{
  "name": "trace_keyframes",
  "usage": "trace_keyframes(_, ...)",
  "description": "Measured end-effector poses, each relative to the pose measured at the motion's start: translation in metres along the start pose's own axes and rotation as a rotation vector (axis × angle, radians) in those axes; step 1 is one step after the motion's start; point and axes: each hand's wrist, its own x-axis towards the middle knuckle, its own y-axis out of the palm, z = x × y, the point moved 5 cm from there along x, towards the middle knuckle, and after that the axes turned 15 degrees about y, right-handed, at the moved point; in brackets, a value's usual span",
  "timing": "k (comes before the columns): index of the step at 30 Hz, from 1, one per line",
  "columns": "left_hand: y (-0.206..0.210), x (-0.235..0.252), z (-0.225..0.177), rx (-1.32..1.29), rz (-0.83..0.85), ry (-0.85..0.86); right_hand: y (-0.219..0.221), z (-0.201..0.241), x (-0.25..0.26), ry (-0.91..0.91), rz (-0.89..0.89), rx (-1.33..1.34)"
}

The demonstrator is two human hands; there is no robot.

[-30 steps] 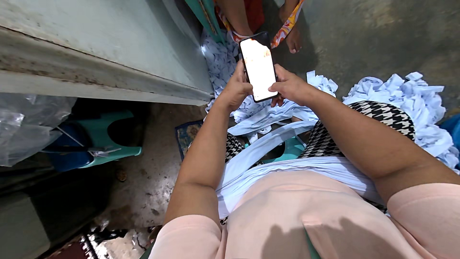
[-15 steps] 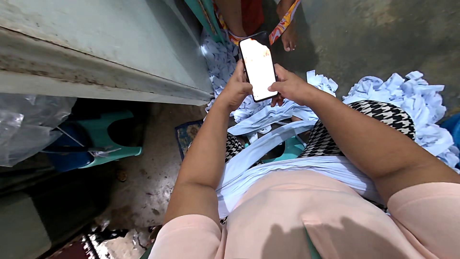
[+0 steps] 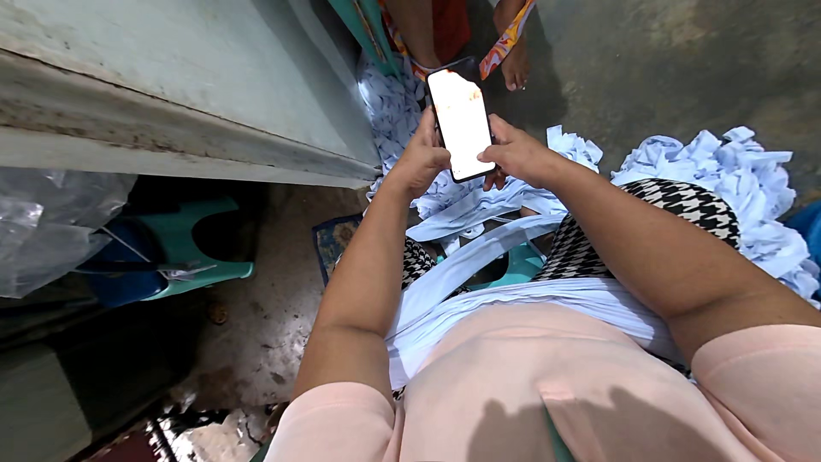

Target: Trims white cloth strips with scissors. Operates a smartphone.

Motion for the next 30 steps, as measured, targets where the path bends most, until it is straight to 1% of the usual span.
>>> trace_keyframes(12, -0.0004, 0.0004, 0.0000, -0.002, 0.009, 0.007, -0.0004, -0.0011, 0.0019, -0.023, 0.016, 0.008)
trace_keyframes(30, -0.0008, 0.0004, 0.0011, 0.004, 0.001, -0.002, -0.0002, -0.0007, 0.0014, -0.004, 0.001, 0.002)
